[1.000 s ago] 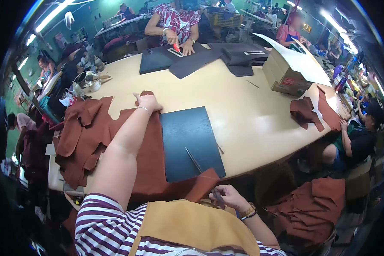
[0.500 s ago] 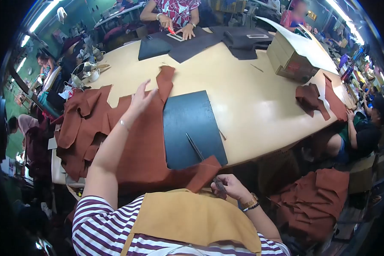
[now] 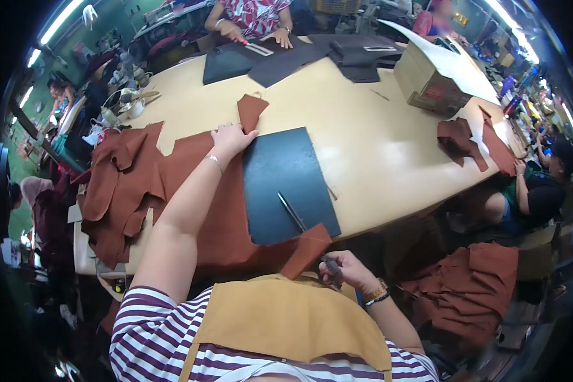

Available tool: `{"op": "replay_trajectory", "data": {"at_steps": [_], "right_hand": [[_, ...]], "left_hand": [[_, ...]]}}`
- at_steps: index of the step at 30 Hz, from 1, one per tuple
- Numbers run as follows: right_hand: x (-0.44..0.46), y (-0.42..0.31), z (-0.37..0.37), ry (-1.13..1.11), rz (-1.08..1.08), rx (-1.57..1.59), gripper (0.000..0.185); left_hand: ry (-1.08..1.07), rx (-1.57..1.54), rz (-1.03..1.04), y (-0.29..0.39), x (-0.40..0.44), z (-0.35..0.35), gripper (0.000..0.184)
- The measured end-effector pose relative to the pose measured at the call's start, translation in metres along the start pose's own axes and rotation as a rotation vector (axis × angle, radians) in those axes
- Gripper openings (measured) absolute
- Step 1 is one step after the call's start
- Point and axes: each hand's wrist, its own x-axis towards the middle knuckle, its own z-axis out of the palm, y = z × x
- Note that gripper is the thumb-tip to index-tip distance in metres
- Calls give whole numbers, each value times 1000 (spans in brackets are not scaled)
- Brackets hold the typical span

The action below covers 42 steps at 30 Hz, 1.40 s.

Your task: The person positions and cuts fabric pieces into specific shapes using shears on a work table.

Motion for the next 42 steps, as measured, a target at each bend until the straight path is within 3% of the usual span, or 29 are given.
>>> {"op": "replay_trajectory", "data": {"at_steps": [1,4,6,7,8,11,15,18,21,26,30,36,42], "right_hand": [[-1,-3,4,9,-12,-4,19],[-2,-3,11,31,-18,42,20],[-7,-20,15,36,15,-3,20],[-10,-25,17,30,37,-22,20],[-4,-5,12,47,1,25,20],[-7,-19,11,1,40,23,18],[-8,-14,4,-18,45,32,15],[-6,6,-10,-60,23,67,25],[-11,-6,-9,-48,112,227,33],[-12,-19,-13,-107,71,149,37],[-22,-17,-15,-140,69,148,35],[-16,-11,-18,-258,118,112,34],[-5,-26,1,-264,113,146,45]], "left_hand": [[-102,-33,-44,9,16,0,59],[212,-553,-32,22,49,6,60],[567,-633,489,35,61,17,68],[621,-455,668,43,49,14,73],[492,-371,697,48,18,0,73],[519,-126,718,29,-46,1,73],[262,-65,438,-36,-139,36,74],[27,-33,274,-61,-208,49,80],[154,45,389,-79,-212,57,88],[348,65,482,-90,-175,53,83],[175,-30,829,-60,-232,38,78],[56,-111,784,-59,-253,72,42],[28,-479,692,-40,-261,76,37]]}}
